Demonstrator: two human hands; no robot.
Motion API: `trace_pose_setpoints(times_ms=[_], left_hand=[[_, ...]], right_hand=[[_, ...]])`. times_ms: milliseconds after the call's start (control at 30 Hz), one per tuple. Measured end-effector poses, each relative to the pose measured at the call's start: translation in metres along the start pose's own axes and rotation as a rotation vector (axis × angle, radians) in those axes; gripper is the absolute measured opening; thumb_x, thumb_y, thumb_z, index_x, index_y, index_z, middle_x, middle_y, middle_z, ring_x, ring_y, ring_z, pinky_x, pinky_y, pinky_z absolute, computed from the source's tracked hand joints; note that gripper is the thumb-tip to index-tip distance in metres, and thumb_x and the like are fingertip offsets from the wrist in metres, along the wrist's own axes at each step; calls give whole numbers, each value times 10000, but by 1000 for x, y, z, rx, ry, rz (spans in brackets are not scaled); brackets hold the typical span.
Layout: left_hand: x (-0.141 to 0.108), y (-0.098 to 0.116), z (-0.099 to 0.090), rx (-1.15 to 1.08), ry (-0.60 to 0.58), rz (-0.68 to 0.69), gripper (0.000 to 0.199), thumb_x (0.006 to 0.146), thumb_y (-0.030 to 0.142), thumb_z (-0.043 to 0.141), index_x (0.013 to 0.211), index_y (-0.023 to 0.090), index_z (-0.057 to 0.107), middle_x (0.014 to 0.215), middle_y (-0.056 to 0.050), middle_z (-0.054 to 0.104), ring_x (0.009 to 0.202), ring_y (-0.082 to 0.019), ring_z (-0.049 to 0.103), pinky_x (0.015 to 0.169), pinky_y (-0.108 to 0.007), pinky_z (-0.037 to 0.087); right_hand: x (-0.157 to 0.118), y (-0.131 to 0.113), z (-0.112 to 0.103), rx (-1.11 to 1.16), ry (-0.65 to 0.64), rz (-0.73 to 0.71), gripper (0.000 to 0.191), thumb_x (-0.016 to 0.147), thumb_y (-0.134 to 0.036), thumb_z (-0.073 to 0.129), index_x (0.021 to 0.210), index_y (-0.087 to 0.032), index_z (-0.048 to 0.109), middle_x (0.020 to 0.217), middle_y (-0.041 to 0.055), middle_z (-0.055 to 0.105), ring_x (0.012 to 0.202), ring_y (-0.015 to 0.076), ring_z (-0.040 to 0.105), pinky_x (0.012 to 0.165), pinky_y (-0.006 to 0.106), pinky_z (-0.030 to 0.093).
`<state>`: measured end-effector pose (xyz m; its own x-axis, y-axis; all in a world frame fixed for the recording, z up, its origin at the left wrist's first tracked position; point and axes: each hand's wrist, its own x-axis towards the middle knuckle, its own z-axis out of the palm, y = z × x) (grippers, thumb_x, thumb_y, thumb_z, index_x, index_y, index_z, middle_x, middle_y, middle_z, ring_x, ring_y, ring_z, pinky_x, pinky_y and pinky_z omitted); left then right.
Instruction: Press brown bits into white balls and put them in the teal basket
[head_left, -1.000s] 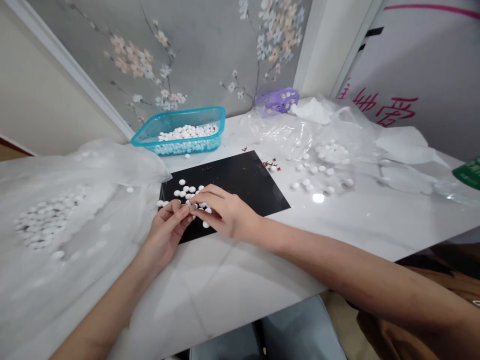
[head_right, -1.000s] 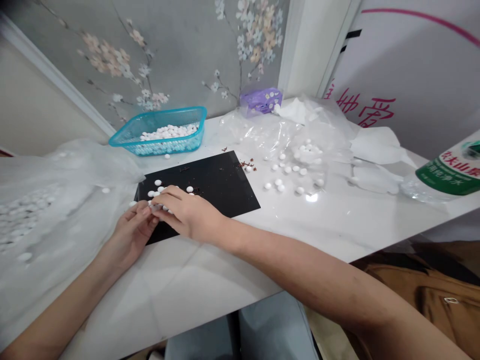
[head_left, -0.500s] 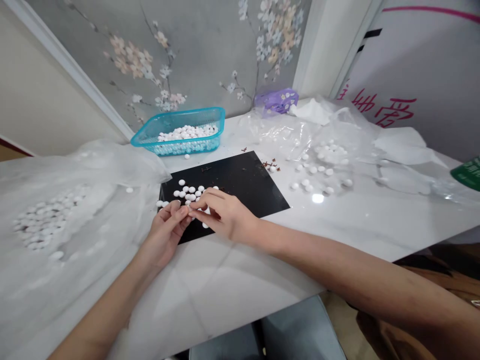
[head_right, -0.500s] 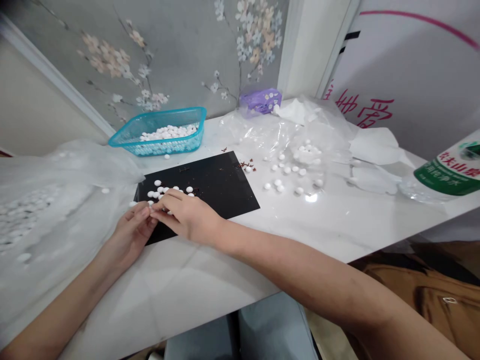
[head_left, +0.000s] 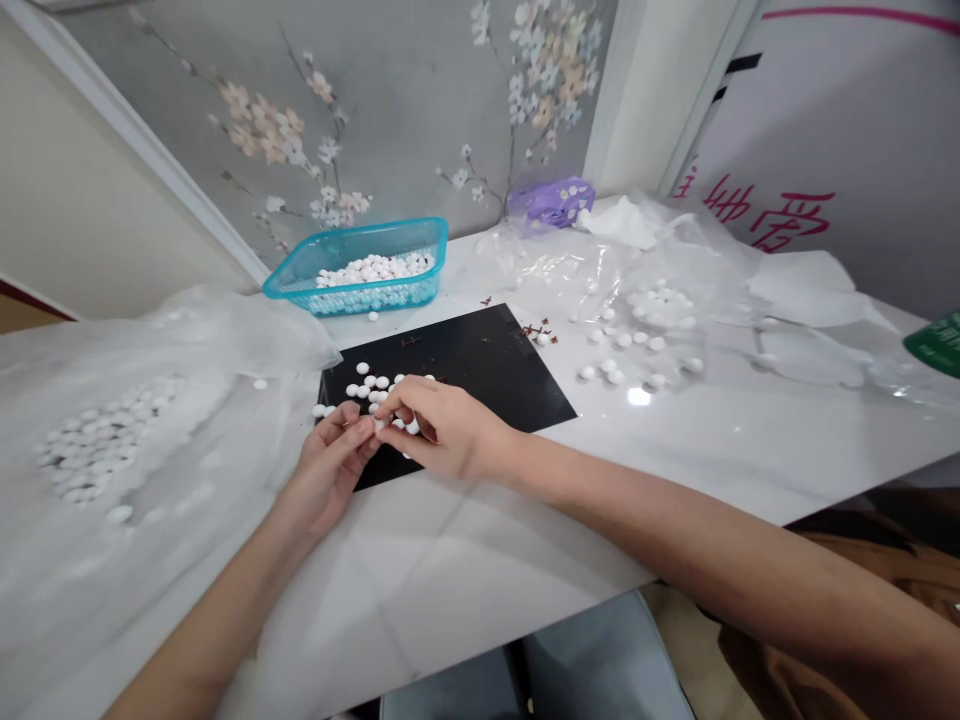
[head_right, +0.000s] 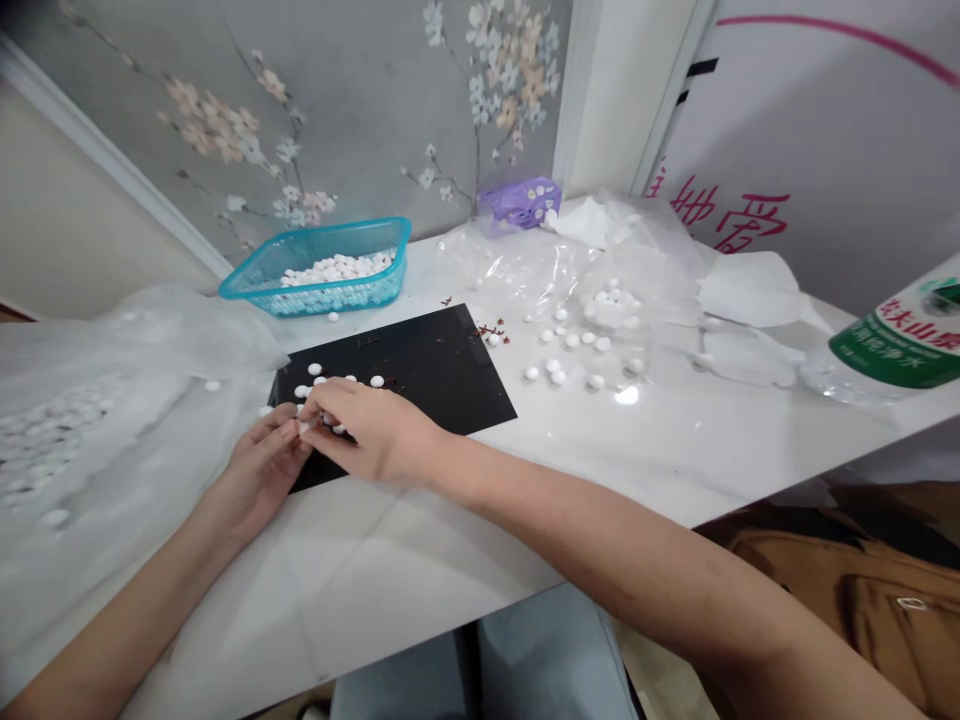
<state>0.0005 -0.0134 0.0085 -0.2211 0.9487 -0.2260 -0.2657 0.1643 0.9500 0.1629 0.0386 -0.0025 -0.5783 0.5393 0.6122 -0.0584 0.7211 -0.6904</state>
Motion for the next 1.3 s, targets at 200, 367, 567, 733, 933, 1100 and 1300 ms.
trace_pose_setpoints(times_ms=[200, 367, 567, 733, 933, 1100, 1300], left_hand=[[-3, 3, 5, -28, 58, -38, 336, 505, 213, 816, 754, 188, 591, 720, 7, 662, 684, -116, 638, 619, -163, 516], [-4, 5, 3, 40, 3, -19, 306, 554, 231, 789, 787, 197, 592, 727, -1, 669, 647, -105, 614, 565, -159, 479], [-6, 2, -4, 510, 14, 267, 248, 628, 294, 751, 786, 209, 580, 772, -22, 688, 611, -121, 568, 540, -198, 422], [-9, -3, -2, 850, 195, 567, 300, 631, 279, 744, 905, 264, 624, 900, 4, 698, 578, -127, 507, 609, -231, 418], [-4, -4, -8, 1050, 134, 553, 312, 750, 332, 633, 1053, 271, 593, 1029, -12, 691, 548, -119, 484, 593, -232, 396], [-1, -2, -15, 1130, 103, 556, 311, 763, 326, 610, 1069, 271, 621, 811, 3, 680, 520, -120, 469, 566, -230, 358], [-2, -3, -15, 1118, 97, 511, 340, 742, 327, 625, 1080, 282, 639, 575, 35, 542, 522, -150, 476, 535, -234, 330]], right_hand=[[12, 7, -25, -54, 298, 157, 194, 836, -335, 508, 897, -151, 526, 731, -23, 493, 530, 56, 401, 528, 196, 356], [22, 22, -71, -402, 545, 504, 184, 853, -249, 392, 900, -151, 540, 819, 13, 552, 623, 85, 483, 596, 207, 385], [15, 30, -126, -747, 423, 972, 177, 741, -164, 505, 869, -181, 626, 844, 43, 614, 783, 182, 579, 677, 273, 427], [10, 37, -136, -816, 182, 1224, 262, 616, -80, 587, 852, -169, 659, 810, 81, 640, 780, 234, 624, 634, 294, 449], [11, 38, -130, -869, 118, 1221, 261, 635, -94, 597, 877, -176, 656, 876, 88, 657, 817, 250, 636, 638, 303, 464], [10, 43, -121, -855, 99, 1092, 212, 712, -190, 591, 912, -206, 659, 911, 71, 656, 833, 221, 628, 669, 295, 464], [8, 53, -113, -884, 89, 1088, 159, 713, -183, 584, 840, -211, 676, 913, 66, 664, 801, 213, 630, 648, 277, 458]])
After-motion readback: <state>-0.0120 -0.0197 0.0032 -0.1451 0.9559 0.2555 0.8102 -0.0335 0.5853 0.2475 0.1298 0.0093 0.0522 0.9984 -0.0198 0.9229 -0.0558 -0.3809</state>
